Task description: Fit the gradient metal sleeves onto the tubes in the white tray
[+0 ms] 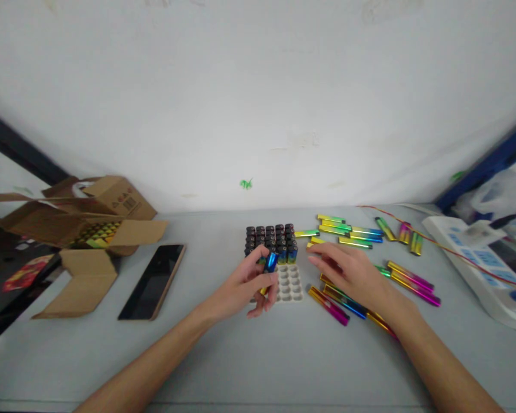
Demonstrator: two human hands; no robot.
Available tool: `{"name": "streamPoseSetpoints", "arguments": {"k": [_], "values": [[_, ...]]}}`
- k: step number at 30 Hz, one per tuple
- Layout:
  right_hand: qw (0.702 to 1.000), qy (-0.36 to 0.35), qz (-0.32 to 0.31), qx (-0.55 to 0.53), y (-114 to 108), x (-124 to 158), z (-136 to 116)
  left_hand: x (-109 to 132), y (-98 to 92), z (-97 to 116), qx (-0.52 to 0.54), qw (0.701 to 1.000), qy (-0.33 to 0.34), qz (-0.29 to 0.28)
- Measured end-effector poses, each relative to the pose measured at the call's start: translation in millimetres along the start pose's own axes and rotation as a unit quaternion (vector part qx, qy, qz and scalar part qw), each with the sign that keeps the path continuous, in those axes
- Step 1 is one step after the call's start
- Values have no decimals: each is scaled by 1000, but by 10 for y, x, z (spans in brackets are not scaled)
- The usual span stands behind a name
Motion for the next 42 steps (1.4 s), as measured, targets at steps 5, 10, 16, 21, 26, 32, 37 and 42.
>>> {"name": "streamPoseSetpoints", "arguments": {"k": [5,10,16,21,26,32,37,42], "values": [[999,-23,-29,-1,28,0,-43,-10,47,-23,-10,1000,-11,21],[999,-22,-35,3,57,-2,-47,-38,76,-67,-1,997,-59,50],[999,-25,-46,5,110,9,-11,-69,98,-154,34,991,-126,30],[998,-9,-69,11,130,9,-29,-89,96,-177,55,990,-129,20],[997,0,-82,-1,136,2,-72,-79,73,-162,76,988,-128,29],[996,-12,-91,14,152,-2,-112,-77,77,-172,74,985,-145,51],[995,-33,-96,8,193,20,-189,3,47,55,44,998,-26,30],[993,-69,-90,-33,268,67,-285,149,-127,457,-95,969,217,67]]}}
Point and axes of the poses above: each hand's wrist, its own x-axis away from the middle knuckle, its own y-axis out of the palm, z = x × y, the point moved 3 cm from there along -x, towards the middle knuckle, and after that the axes turned 8 degrees about z, right-handed, at the moved point
